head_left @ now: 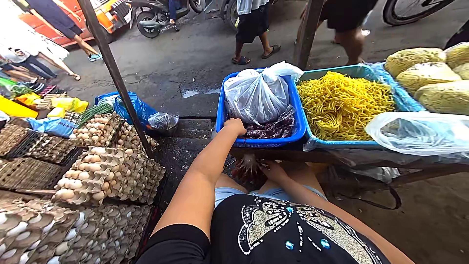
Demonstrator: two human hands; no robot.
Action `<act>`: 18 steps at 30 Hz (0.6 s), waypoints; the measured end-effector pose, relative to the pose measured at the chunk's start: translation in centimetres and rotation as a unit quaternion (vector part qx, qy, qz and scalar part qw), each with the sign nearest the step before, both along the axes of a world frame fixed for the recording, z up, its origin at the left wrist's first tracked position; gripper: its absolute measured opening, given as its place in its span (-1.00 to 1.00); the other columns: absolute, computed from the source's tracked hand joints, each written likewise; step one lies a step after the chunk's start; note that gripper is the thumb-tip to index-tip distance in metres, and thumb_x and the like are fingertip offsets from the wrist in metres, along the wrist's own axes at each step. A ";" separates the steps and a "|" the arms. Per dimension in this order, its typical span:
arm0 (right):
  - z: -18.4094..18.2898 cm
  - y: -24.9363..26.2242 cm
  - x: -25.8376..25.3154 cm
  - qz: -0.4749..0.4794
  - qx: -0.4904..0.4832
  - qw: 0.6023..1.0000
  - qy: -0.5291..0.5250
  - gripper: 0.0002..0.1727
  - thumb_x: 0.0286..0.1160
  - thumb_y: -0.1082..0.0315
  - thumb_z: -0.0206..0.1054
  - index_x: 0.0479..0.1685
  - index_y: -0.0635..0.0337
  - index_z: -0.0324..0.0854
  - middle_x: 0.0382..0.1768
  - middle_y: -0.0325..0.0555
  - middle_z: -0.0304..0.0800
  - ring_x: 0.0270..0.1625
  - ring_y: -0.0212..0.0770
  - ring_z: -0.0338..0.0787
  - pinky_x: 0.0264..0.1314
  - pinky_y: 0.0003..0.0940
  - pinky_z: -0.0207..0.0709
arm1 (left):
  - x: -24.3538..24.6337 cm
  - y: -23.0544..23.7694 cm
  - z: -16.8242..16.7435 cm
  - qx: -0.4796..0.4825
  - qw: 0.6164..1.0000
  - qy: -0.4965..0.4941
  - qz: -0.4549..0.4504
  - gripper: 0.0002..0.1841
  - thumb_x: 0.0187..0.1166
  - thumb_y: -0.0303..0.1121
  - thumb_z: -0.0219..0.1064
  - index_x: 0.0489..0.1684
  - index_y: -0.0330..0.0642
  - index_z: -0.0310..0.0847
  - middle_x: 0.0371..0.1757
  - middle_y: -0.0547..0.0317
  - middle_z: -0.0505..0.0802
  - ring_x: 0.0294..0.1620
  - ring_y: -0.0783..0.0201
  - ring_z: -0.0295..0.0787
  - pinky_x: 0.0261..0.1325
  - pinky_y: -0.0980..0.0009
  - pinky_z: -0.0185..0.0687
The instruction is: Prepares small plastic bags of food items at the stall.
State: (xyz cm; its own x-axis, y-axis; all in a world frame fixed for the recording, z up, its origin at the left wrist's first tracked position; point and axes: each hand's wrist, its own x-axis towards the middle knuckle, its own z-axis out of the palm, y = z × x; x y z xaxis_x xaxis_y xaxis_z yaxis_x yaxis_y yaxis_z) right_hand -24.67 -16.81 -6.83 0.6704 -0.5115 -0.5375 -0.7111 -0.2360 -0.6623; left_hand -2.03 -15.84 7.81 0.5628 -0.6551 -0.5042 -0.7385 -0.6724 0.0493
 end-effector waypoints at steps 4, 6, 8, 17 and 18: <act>0.0 0.1 -0.1 0.004 0.001 1.000 -0.003 -0.48 0.75 0.10 0.23 0.57 0.18 0.51 0.57 0.27 0.50 0.51 0.16 0.63 0.61 0.10 0.43 | -0.1 -0.4 0.0 0.011 1.000 -0.008 0.008 -0.35 0.64 0.10 0.32 0.37 -0.39 0.62 0.55 -0.40 0.55 0.49 -0.33 0.57 0.34 -0.36 0.54; 0.0 0.2 -0.2 0.005 -0.007 1.000 -0.010 -0.49 0.74 0.11 0.23 0.54 0.19 0.54 0.56 0.30 0.51 0.49 0.18 0.65 0.60 0.14 0.45 | -0.1 -0.5 -0.2 0.004 1.000 -0.005 0.021 -0.41 0.61 0.01 0.39 0.29 -0.40 0.66 0.55 -0.42 0.53 0.48 -0.36 0.56 0.32 -0.37 0.55; 0.1 0.1 -0.3 0.006 -0.010 1.000 -0.009 -0.51 0.75 0.12 0.22 0.54 0.16 0.55 0.56 0.28 0.51 0.50 0.16 0.65 0.61 0.12 0.43 | -0.1 -0.5 -0.4 0.000 1.000 -0.005 0.024 -0.45 0.56 -0.07 0.42 0.28 -0.41 0.66 0.55 -0.43 0.53 0.46 -0.37 0.57 0.31 -0.38 0.55; 0.4 0.4 -0.6 -0.003 -0.017 1.000 -0.010 -0.53 0.75 0.13 0.23 0.50 0.18 0.57 0.56 0.28 0.52 0.50 0.15 0.65 0.61 0.09 0.44 | -0.4 -0.2 -0.1 0.010 0.999 -0.021 0.029 -0.34 0.64 0.10 0.31 0.36 -0.41 0.61 0.61 -0.41 0.48 0.47 -0.34 0.59 0.31 -0.34 0.57; 0.4 0.5 -0.6 -0.002 -0.020 1.000 -0.010 -0.53 0.75 0.14 0.23 0.50 0.19 0.58 0.56 0.29 0.51 0.50 0.16 0.65 0.61 0.09 0.44 | -0.6 -0.2 0.0 0.011 0.999 -0.024 0.034 -0.38 0.64 0.04 0.34 0.33 -0.42 0.62 0.61 -0.42 0.48 0.46 -0.35 0.59 0.28 -0.35 0.57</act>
State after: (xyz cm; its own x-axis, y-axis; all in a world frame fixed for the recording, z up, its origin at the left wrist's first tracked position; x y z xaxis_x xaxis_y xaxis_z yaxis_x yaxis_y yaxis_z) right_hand -25.23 -16.28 -6.43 0.6788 -0.5344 -0.5036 -0.6990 -0.2602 -0.6661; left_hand -2.60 -16.02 7.80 0.6291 -0.6043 -0.4888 -0.6928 -0.7212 0.0000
